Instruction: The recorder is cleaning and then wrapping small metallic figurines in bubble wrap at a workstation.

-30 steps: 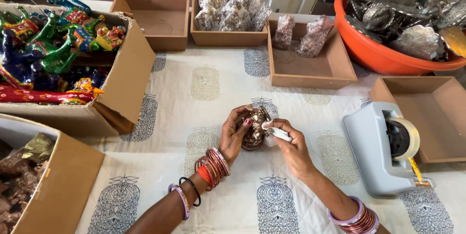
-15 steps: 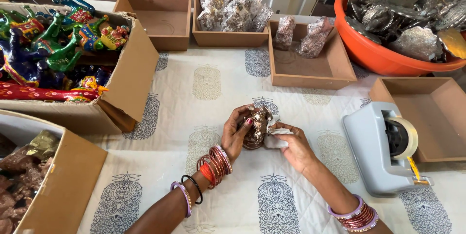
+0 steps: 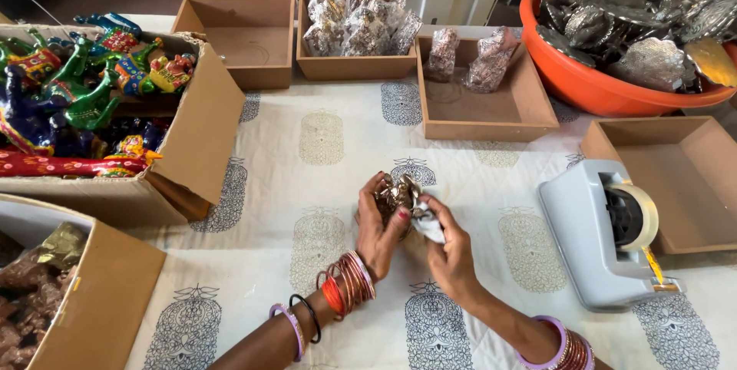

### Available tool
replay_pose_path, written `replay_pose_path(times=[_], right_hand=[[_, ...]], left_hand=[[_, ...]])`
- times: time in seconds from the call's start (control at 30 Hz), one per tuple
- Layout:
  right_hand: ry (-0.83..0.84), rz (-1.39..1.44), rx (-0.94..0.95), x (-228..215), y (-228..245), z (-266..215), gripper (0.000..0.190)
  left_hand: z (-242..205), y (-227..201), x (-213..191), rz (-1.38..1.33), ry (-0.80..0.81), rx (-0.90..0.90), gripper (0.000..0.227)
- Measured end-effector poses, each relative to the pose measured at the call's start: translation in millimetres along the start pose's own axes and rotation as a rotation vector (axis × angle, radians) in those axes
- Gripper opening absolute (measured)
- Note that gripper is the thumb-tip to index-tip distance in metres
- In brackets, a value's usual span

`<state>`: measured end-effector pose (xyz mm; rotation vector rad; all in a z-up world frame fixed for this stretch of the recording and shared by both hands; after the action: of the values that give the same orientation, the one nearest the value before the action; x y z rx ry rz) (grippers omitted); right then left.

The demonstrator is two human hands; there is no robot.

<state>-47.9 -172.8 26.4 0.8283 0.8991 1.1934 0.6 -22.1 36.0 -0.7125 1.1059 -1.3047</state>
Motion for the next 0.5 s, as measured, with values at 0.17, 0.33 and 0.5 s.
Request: replay_pose_path(times=[0.17,0.33,0.5], right_hand=[[0.097,-0.252,0.091,8,6,-11,0.067],[0.182,-0.407,-0.355,12,23,-11,0.07],[0.136,-0.682,-0.273,-4,17,6,0.081]], left_hand=[[3,-1,-1,0.078,0.006,-0.002,0.108],[10,10,-5,-0.237,0.086,-0.201,0.111],[7,16,3,-0.366,0.229,0.004,0.092]])
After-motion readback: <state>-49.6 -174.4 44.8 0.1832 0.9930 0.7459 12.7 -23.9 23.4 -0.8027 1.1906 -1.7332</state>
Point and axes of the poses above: each hand's wrist, its own z-axis towards the middle knuckle, its own x-axis out of the palm, y = z × x, the point moved 5 cm from there along z, towards the middle knuckle, and after that the axes turned 2 degrees about z, right-handed, at the moved point
